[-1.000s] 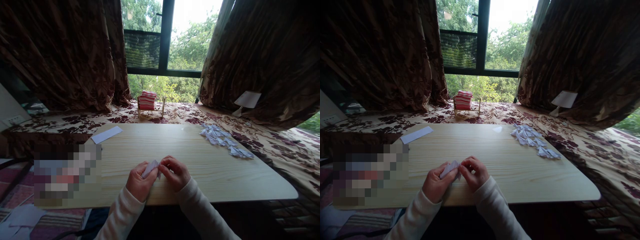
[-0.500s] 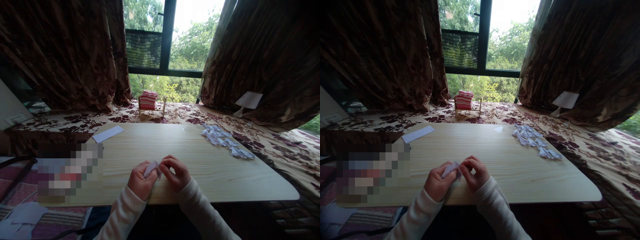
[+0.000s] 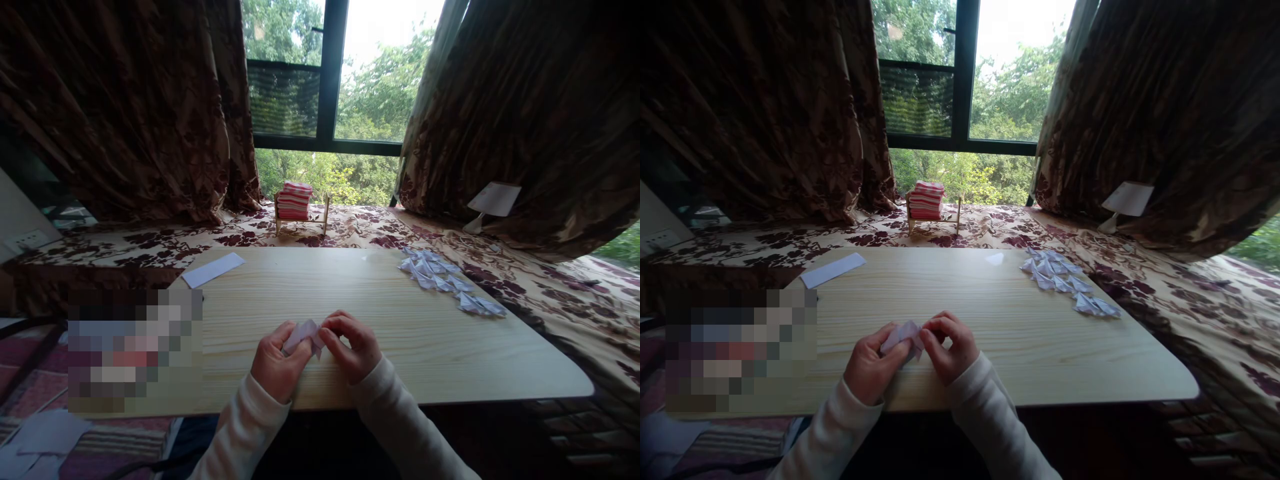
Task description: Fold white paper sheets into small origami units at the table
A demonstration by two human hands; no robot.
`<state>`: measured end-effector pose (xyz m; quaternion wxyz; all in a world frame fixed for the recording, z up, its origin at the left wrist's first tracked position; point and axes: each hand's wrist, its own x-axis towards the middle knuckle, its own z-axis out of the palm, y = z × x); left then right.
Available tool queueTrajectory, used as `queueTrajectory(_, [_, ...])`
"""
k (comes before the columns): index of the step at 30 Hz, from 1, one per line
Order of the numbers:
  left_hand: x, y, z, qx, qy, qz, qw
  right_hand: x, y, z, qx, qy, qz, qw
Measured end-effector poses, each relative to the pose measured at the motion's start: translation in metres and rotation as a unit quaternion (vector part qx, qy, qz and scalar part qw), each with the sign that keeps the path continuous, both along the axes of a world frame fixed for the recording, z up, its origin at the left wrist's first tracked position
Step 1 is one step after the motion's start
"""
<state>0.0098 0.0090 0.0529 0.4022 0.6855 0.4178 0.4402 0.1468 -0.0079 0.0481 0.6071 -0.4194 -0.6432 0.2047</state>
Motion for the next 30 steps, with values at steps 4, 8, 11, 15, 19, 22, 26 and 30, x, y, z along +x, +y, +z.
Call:
queueTrajectory(4, [-0.0004,-0.0001,-0.0018,0.000,0.008,0.006,1.000,-0.0007,-0.0006,0.0012,0.004,-0.003,0.005,1.000])
queueTrajectory(8, [-0.0001,0.0001,-0.0012,0.002,0.009,0.014,1.000,-0.0006,-0.0004,0.0009,0.006,-0.008,0.009,1.000])
queueTrajectory(11, [0.0003,0.0001,-0.0015,0.004,0.007,0.015,1.000,-0.0005,-0.0005,0.0007,0.007,-0.011,0.008,1.000])
queueTrajectory(15, [0.0006,0.0000,-0.0028,0.004,0.003,0.016,1.000,-0.0004,-0.0011,0.0009,0.011,-0.018,0.005,1.000])
queueTrajectory(19, [0.0014,0.0002,-0.0020,0.003,0.001,0.020,1.000,-0.0007,-0.0011,0.0007,0.013,-0.024,0.003,1.000])
queueTrajectory(22, [0.0019,-0.0001,-0.0003,0.004,0.000,0.020,1.000,-0.0012,-0.0008,0.0001,0.014,-0.022,0.004,1.000])
queueTrajectory(26, [0.0013,-0.0014,0.0011,0.007,0.002,0.015,1.000,-0.0020,-0.0005,-0.0002,0.018,-0.028,0.008,0.999])
queueTrajectory(30, [-0.0001,-0.0027,0.0016,0.006,0.009,0.012,1.000,-0.0029,-0.0001,0.0001,0.017,-0.037,0.014,0.999])
